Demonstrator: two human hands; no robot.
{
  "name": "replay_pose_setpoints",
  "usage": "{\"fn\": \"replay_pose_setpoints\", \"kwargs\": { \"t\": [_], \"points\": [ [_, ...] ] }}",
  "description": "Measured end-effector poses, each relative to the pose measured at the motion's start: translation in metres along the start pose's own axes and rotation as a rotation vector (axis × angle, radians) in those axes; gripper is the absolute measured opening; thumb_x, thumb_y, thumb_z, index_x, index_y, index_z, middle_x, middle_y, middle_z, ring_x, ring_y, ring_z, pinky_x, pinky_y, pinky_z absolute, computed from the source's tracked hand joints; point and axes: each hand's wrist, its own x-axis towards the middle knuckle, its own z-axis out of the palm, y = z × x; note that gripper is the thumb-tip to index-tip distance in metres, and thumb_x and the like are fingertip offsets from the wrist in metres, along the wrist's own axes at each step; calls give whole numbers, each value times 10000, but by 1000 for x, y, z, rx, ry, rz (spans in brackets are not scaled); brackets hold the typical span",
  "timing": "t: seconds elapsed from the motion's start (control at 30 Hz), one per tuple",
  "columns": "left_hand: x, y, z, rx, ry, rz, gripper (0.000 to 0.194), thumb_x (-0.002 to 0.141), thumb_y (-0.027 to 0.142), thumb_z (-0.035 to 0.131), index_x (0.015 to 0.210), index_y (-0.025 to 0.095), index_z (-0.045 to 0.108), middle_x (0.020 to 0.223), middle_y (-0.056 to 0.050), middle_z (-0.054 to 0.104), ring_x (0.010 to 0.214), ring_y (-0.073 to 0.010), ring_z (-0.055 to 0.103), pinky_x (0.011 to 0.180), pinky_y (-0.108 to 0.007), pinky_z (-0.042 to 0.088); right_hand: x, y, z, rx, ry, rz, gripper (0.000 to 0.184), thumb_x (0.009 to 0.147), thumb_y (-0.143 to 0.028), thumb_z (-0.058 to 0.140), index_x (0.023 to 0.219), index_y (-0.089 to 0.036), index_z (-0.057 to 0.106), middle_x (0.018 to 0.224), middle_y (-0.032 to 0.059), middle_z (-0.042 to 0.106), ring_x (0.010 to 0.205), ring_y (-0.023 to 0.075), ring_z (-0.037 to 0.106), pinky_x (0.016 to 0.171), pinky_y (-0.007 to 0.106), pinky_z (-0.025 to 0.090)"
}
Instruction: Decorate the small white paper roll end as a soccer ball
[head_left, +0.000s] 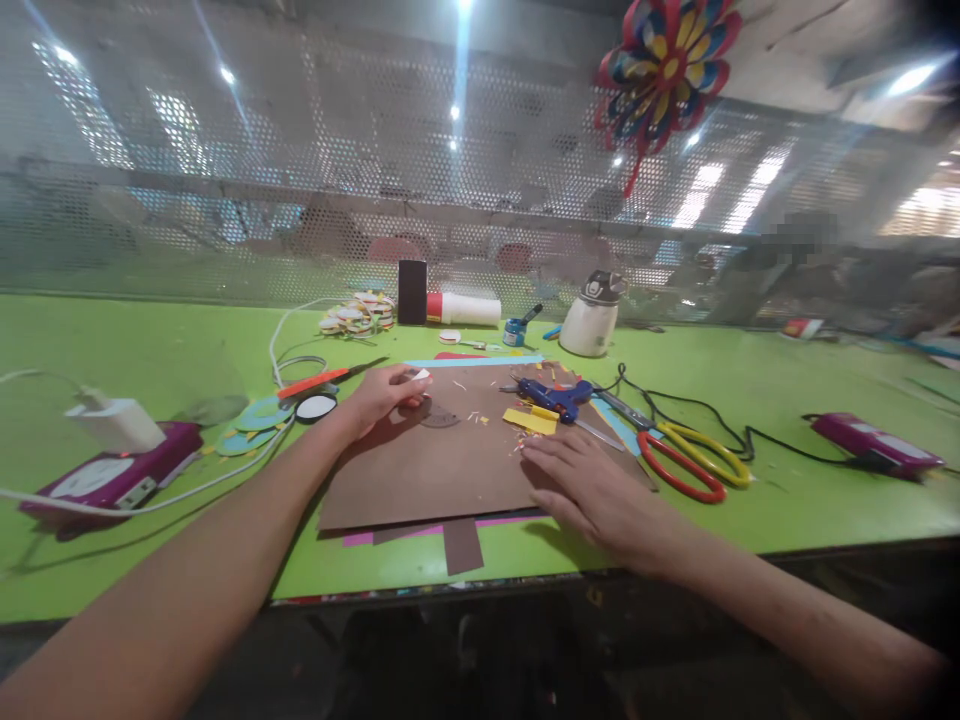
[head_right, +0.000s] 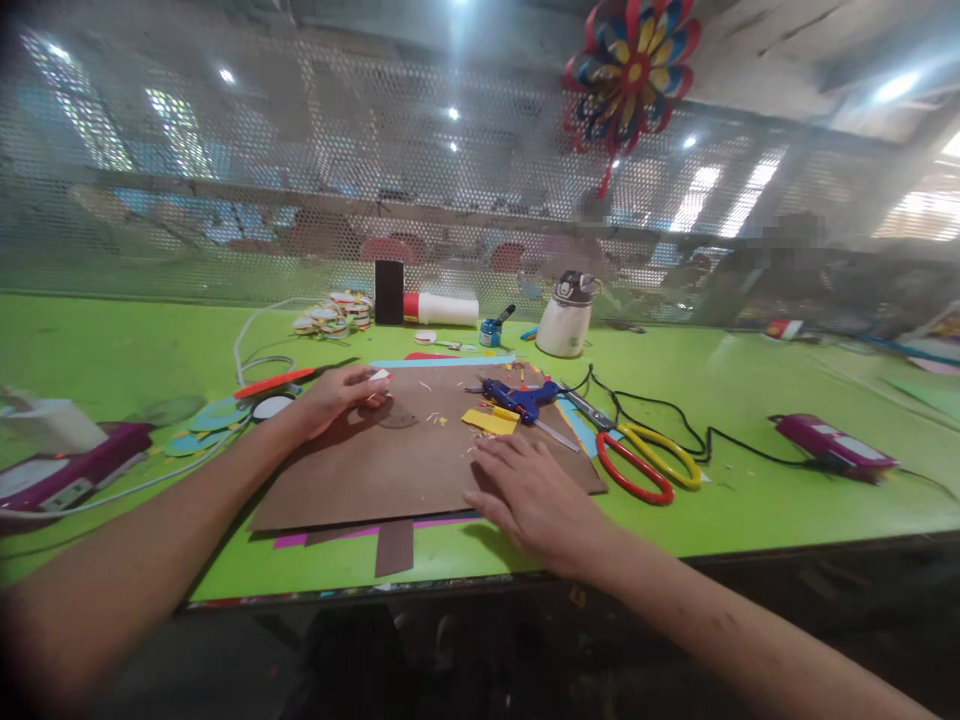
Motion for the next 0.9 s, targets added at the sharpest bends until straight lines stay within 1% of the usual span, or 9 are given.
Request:
{"fn": "replay_pose_setpoints", "kwargs": {
  "t": [0.07, 0.13, 0.27, 0.4, 0.47, 0.63, 0.73, 0.8, 0.9],
  "points": [
    [0, 0, 0, 2, -1, 2, 538, 609, 620, 859, 809, 157, 673, 760, -12, 645, 659, -133, 569, 639, -261, 451, 0, -6, 3, 38, -20, -76, 625, 1066, -531, 334, 1414, -80, 592, 1481, 190, 594, 1401, 342, 492, 1169, 596, 393],
    [0, 1, 0, 5, 7, 1, 542, 608, 619, 861, 835, 160, 683, 798, -22, 666, 692, -142, 591, 671, -266, 471, 1, -6, 6, 35, -41, -95, 614, 1064, -532, 350, 1406, -84, 593, 1465, 187, 607, 1375, 343, 518, 1154, 613, 401],
    [1, -1, -1, 18, 13, -4, 554, 597, 614, 867, 844, 151, 691, 805, -33, 680, 708, -158, 612, 666, -272, 466, 7, 2, 10, -32, 28, 26, 564, 1054, -515, 400, 1331, -83, 635, 1422, 212, 627, 1340, 369, 540, 1119, 615, 430],
    [3, -4, -2, 28, 23, 5, 560, 600, 618, 861, 851, 148, 690, 778, -27, 676, 680, -158, 606, 663, -285, 462, 17, -12, 9, 26, 26, -111, 560, 1056, -535, 383, 1337, -118, 630, 1411, 190, 639, 1345, 318, 542, 1149, 514, 424],
    [3, -5, -2, 34, 27, 9, 569, 609, 627, 851, 871, 148, 694, 800, -32, 685, 691, -159, 610, 685, -292, 469, 29, -20, 10, 36, 11, -149, 525, 1058, -507, 406, 1307, -109, 642, 1369, 192, 660, 1295, 306, 571, 1125, 489, 441],
    [3, -3, -2, 56, 25, 16, 574, 605, 632, 846, 879, 146, 708, 816, -40, 697, 714, -171, 626, 703, -293, 476, 66, -17, 14, 7, 0, -75, 423, 1048, -441, 475, 1194, -91, 663, 1324, 217, 659, 1209, 324, 595, 1065, 504, 461],
    [2, -1, -1, 65, 23, 21, 576, 590, 625, 849, 883, 147, 716, 811, -44, 702, 715, -183, 641, 692, -295, 486, 71, -17, 15, 4, 23, -52, 383, 1048, -404, 483, 1194, -93, 654, 1334, 213, 653, 1231, 321, 583, 1075, 492, 453],
    [3, -2, -1, 73, 30, 29, 574, 580, 609, 851, 898, 150, 719, 789, -41, 703, 699, -187, 642, 672, -294, 488, 67, -23, 16, 14, 25, -101, 362, 1042, -411, 499, 1182, -118, 661, 1369, 190, 638, 1277, 304, 555, 1101, 463, 436],
    [4, -2, 1, 91, 44, 56, 550, 582, 579, 838, 911, 154, 725, 761, -39, 710, 672, -194, 634, 630, -291, 482, 63, -31, 15, 23, -8, -233, 356, 1027, -440, 528, 1111, -138, 695, 1319, 175, 663, 1227, 288, 580, 1074, 447, 450]
  ]
}}
